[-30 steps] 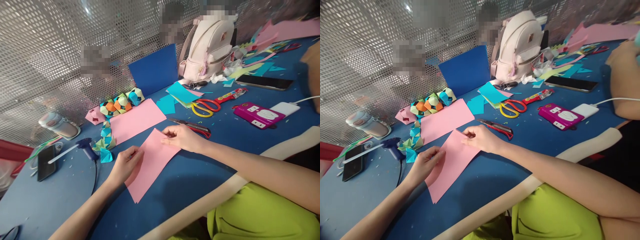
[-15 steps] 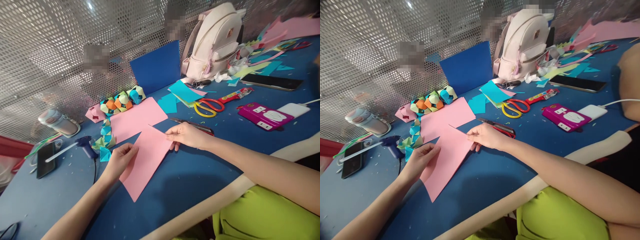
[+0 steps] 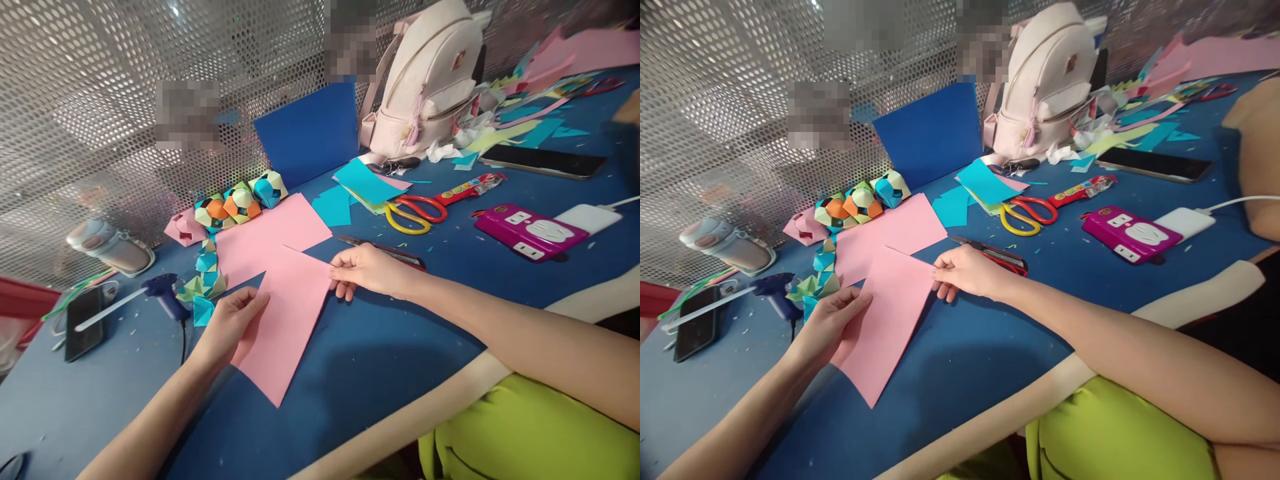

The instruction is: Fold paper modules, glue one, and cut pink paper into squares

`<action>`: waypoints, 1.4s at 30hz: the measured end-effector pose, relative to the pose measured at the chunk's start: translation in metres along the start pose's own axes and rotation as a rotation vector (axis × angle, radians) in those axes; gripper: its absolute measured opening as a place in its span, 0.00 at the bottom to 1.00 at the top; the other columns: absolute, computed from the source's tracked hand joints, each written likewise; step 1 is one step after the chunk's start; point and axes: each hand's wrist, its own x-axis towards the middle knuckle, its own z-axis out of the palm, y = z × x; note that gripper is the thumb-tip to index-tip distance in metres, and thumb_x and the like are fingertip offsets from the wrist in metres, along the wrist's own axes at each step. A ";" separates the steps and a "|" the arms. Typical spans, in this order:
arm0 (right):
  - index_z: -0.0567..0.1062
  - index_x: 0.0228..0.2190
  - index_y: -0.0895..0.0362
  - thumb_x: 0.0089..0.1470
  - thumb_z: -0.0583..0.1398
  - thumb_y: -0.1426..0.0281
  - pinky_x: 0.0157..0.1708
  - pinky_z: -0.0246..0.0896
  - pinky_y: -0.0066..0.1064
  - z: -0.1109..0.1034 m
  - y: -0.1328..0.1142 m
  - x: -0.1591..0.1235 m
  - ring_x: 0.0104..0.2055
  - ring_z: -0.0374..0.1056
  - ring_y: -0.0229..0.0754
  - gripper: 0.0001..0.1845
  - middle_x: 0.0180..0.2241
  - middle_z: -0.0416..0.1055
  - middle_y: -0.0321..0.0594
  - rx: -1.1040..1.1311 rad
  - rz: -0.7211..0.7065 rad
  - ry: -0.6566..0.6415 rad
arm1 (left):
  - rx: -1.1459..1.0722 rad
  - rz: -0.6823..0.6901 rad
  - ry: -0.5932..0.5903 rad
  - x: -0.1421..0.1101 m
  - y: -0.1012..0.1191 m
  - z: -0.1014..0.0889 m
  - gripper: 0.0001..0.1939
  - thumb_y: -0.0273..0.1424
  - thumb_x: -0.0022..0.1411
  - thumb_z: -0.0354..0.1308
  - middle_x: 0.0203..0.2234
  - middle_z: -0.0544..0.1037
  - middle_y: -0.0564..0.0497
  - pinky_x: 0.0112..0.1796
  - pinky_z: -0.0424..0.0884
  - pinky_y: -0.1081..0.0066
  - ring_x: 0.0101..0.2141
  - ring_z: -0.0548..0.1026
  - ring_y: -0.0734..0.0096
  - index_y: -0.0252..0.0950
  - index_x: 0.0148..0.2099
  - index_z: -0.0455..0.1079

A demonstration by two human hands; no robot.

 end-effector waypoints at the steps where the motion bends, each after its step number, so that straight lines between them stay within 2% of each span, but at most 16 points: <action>1: 0.72 0.22 0.62 0.54 0.62 0.71 0.21 0.67 0.25 0.000 0.000 0.000 0.22 0.71 0.35 0.11 0.22 0.74 0.39 0.024 0.008 -0.011 | -0.009 -0.013 0.004 0.000 0.000 0.000 0.23 0.48 0.47 0.66 0.15 0.58 0.59 0.18 0.45 0.78 0.17 0.52 0.83 0.33 0.23 0.65; 5: 0.73 0.26 0.63 0.55 0.61 0.71 0.20 0.68 0.24 -0.005 0.001 0.003 0.24 0.73 0.37 0.09 0.26 0.75 0.42 0.124 0.025 -0.029 | -0.053 -0.088 0.005 0.001 0.000 0.000 0.22 0.47 0.47 0.66 0.13 0.56 0.61 0.15 0.42 0.78 0.14 0.49 0.85 0.34 0.24 0.64; 8: 0.73 0.27 0.63 0.56 0.60 0.72 0.18 0.67 0.22 -0.008 0.001 0.004 0.22 0.71 0.35 0.08 0.26 0.75 0.43 0.197 0.018 0.066 | -0.112 -0.127 0.022 0.001 0.001 0.000 0.21 0.46 0.46 0.67 0.12 0.57 0.61 0.14 0.42 0.79 0.13 0.51 0.85 0.34 0.25 0.65; 11: 0.72 0.27 0.62 0.54 0.62 0.70 0.16 0.66 0.22 -0.005 0.001 0.004 0.21 0.68 0.32 0.08 0.28 0.74 0.43 0.302 -0.010 0.160 | -0.212 -0.147 0.060 0.000 0.003 0.002 0.20 0.44 0.44 0.69 0.14 0.63 0.59 0.14 0.48 0.80 0.14 0.57 0.83 0.34 0.25 0.66; 14: 0.72 0.29 0.60 0.49 0.65 0.65 0.15 0.65 0.23 0.005 0.003 0.002 0.22 0.68 0.33 0.11 0.30 0.73 0.41 0.372 0.030 0.071 | -0.296 -0.151 0.080 -0.004 0.004 0.007 0.20 0.42 0.43 0.70 0.14 0.65 0.59 0.15 0.52 0.80 0.15 0.59 0.83 0.34 0.24 0.65; 16: 0.70 0.27 0.60 0.46 0.67 0.64 0.14 0.65 0.23 0.013 0.006 0.000 0.21 0.67 0.33 0.14 0.24 0.70 0.36 0.368 0.035 -0.001 | -0.326 -0.158 0.085 -0.007 0.004 0.011 0.20 0.42 0.43 0.70 0.13 0.63 0.60 0.15 0.51 0.81 0.15 0.57 0.84 0.34 0.24 0.65; 19: 0.68 0.22 0.59 0.45 0.67 0.64 0.16 0.64 0.22 0.019 0.010 -0.001 0.19 0.66 0.33 0.15 0.17 0.66 0.32 0.352 -0.006 -0.010 | -0.394 -0.188 0.057 -0.012 0.003 0.016 0.19 0.41 0.43 0.71 0.16 0.67 0.58 0.18 0.57 0.81 0.17 0.62 0.83 0.34 0.26 0.67; 22: 0.69 0.23 0.59 0.45 0.67 0.63 0.17 0.63 0.23 0.023 0.010 -0.003 0.20 0.66 0.33 0.15 0.17 0.67 0.33 0.367 0.010 -0.016 | -0.470 -0.197 0.055 -0.015 0.004 0.021 0.18 0.39 0.42 0.71 0.20 0.72 0.56 0.23 0.64 0.79 0.21 0.68 0.79 0.34 0.28 0.68; 26: 0.71 0.25 0.60 0.48 0.64 0.66 0.16 0.56 0.23 0.029 0.011 -0.008 0.17 0.61 0.31 0.11 0.18 0.68 0.33 0.198 0.029 -0.105 | -0.547 -0.167 0.129 -0.020 0.005 0.027 0.19 0.39 0.42 0.72 0.19 0.71 0.58 0.22 0.63 0.80 0.20 0.67 0.81 0.34 0.27 0.66; 28: 0.69 0.23 0.59 0.50 0.61 0.67 0.17 0.53 0.23 0.030 0.012 -0.009 0.16 0.58 0.29 0.10 0.17 0.67 0.32 0.064 -0.021 -0.065 | -0.560 -0.148 0.127 -0.021 0.005 0.029 0.19 0.39 0.42 0.71 0.18 0.69 0.59 0.22 0.62 0.80 0.19 0.65 0.82 0.34 0.26 0.66; 32: 0.66 0.19 0.57 0.51 0.60 0.65 0.20 0.51 0.25 0.025 0.013 -0.007 0.17 0.58 0.31 0.13 0.15 0.62 0.29 -0.112 -0.147 0.074 | -0.532 -0.131 0.043 -0.020 0.004 0.030 0.17 0.36 0.42 0.72 0.19 0.69 0.58 0.22 0.63 0.80 0.20 0.65 0.82 0.33 0.27 0.68; 35: 0.66 0.20 0.56 0.51 0.59 0.65 0.20 0.50 0.25 0.021 0.013 -0.007 0.18 0.57 0.32 0.13 0.15 0.61 0.29 -0.154 -0.179 0.088 | -0.511 -0.130 0.013 -0.018 0.002 0.029 0.16 0.33 0.41 0.72 0.21 0.72 0.57 0.24 0.65 0.79 0.22 0.67 0.81 0.33 0.29 0.70; 40: 0.66 0.20 0.57 0.50 0.61 0.62 0.21 0.47 0.26 0.021 0.015 -0.007 0.20 0.54 0.32 0.15 0.17 0.59 0.30 -0.218 -0.264 0.086 | -0.520 -0.126 0.034 -0.016 -0.001 0.028 0.14 0.32 0.41 0.71 0.19 0.71 0.58 0.23 0.64 0.80 0.20 0.66 0.82 0.33 0.27 0.69; 42: 0.68 0.21 0.58 0.50 0.60 0.63 0.21 0.48 0.26 0.023 0.016 -0.007 0.22 0.55 0.32 0.13 0.18 0.61 0.31 -0.236 -0.322 0.089 | -0.534 -0.139 0.025 -0.016 -0.003 0.028 0.13 0.31 0.42 0.71 0.19 0.70 0.58 0.23 0.65 0.80 0.20 0.66 0.82 0.33 0.27 0.69</action>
